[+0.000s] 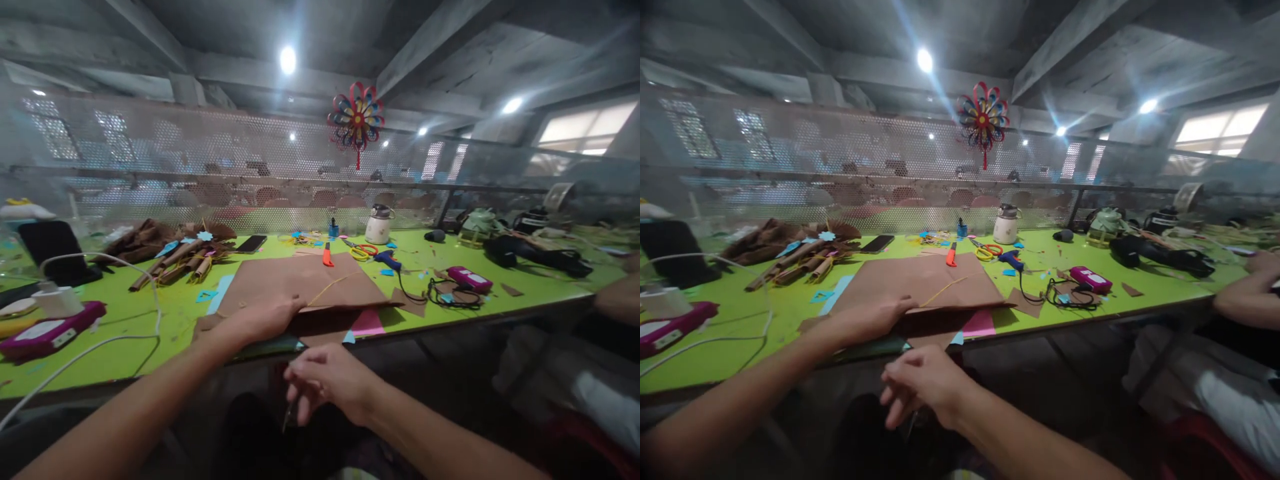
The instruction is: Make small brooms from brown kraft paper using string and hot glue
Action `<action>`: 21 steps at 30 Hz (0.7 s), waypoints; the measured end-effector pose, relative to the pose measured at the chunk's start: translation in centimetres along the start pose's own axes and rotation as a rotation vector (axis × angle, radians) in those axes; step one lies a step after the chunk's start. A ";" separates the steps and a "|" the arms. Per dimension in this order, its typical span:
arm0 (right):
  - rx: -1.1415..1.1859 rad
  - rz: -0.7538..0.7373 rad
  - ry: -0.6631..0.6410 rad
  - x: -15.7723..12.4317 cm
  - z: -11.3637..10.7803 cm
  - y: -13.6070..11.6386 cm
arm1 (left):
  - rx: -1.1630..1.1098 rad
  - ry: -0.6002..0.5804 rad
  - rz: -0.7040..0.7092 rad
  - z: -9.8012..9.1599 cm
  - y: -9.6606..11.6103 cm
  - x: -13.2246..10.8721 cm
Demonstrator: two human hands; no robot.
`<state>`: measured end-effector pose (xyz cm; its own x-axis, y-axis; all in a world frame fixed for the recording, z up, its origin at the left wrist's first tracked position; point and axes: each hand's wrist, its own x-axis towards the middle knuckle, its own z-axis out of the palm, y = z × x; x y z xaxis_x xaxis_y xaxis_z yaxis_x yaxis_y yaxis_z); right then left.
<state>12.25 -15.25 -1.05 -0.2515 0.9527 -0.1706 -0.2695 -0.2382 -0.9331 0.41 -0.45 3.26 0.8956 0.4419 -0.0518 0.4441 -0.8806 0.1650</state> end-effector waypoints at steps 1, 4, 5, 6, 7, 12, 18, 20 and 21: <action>-0.048 -0.020 0.027 -1.5 -0.9 0.2 | 0.017 0.020 0.003 0.7 0.3 -0.5; -0.211 -0.124 0.166 -4.8 -3.4 -0.6 | 0.077 0.078 0.018 1.9 1.0 -1.5; -0.267 -0.176 0.206 -5.5 -4.2 -1.1 | 0.093 0.088 0.021 2.0 1.2 -1.8; -0.328 -0.232 0.252 -5.8 -5.0 -1.7 | 0.100 0.089 0.024 1.8 1.4 -2.0; -0.390 -0.288 0.300 -5.9 -5.7 -2.3 | 0.093 0.083 0.025 1.6 1.4 -2.2; -0.595 -0.443 0.485 -3.6 -9.3 -4.2 | -0.105 0.035 -0.044 0.1 0.3 -2.2; -1.009 -0.398 0.431 0.9 -12.8 -5.0 | -0.253 0.094 -0.094 0.1 -2.4 -1.1; -1.149 -0.392 0.373 1.8 -13.5 -5.0 | -0.246 0.103 -0.058 0.6 -3.3 -0.8; -1.200 -0.393 0.343 2.2 -13.7 -4.9 | -0.247 0.107 -0.043 0.9 -3.7 -0.6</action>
<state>25.75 -9.43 -1.18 -0.0502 0.9614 0.2704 0.7659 0.2109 -0.6073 -1.78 2.38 1.78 0.8621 0.5054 0.0381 0.4500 -0.7979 0.4010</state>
